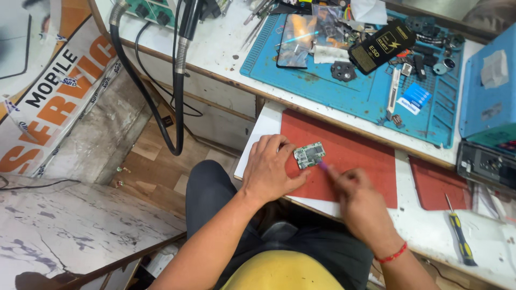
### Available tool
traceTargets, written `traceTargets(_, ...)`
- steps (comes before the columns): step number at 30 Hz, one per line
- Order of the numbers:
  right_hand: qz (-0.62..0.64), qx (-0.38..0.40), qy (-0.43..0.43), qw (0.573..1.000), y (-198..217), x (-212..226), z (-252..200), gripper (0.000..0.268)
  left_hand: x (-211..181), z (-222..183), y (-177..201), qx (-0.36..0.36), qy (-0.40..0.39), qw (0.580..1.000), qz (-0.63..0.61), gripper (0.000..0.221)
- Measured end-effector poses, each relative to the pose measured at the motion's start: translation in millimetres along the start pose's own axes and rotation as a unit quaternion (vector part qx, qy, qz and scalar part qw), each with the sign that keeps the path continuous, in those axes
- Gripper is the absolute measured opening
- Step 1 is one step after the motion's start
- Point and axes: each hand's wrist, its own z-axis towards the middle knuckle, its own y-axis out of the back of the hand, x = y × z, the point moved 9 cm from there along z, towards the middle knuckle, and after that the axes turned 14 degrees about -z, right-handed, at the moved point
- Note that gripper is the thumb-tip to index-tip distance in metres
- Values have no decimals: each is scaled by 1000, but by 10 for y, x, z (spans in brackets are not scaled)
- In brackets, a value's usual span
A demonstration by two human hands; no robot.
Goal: The person uses a hot air gun to heat a small green circuit board placed on a red mat. They then switch to a purple-handled tool to scrape or clean the surface of the board. The person repeats this cycle of heating and scraping multiple times on the same component.
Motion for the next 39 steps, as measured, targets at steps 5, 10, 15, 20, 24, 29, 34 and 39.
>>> traceTargets(5, -22, 70, 18, 997, 19, 50, 217, 59, -30, 85, 23, 8, 10, 1000, 9, 50)
traceTargets(10, 6, 66, 25, 997, 62, -135, 344, 55, -8, 121, -41, 13, 6, 1000, 11, 46)
traceTargets(15, 65, 109, 50, 991, -66, -170, 302, 55, 10, 174, -64, 17, 6, 1000, 11, 47)
traceTargets(20, 41, 97, 60, 993, -86, -76, 299, 63, 57, 189, -86, 19, 19, 1000, 3, 48)
traceTargets(24, -3, 64, 24, 998, 23, -269, 470, 62, 94, 165, -107, 17, 20, 1000, 6, 47)
traceTargets(29, 36, 128, 55, 990, -56, -88, 308, 65, 60, 158, -96, 4, 26, 1000, -2, 46)
traceTargets(34, 0, 95, 3, 995, 4, -70, 172, 61, 41, 182, -56, 35, 4, 999, -23, 47)
traceTargets(39, 16, -2, 8, 1000, 82, 167, 145, 58, 162, 171, -43, 56, 31, 995, -72, 46)
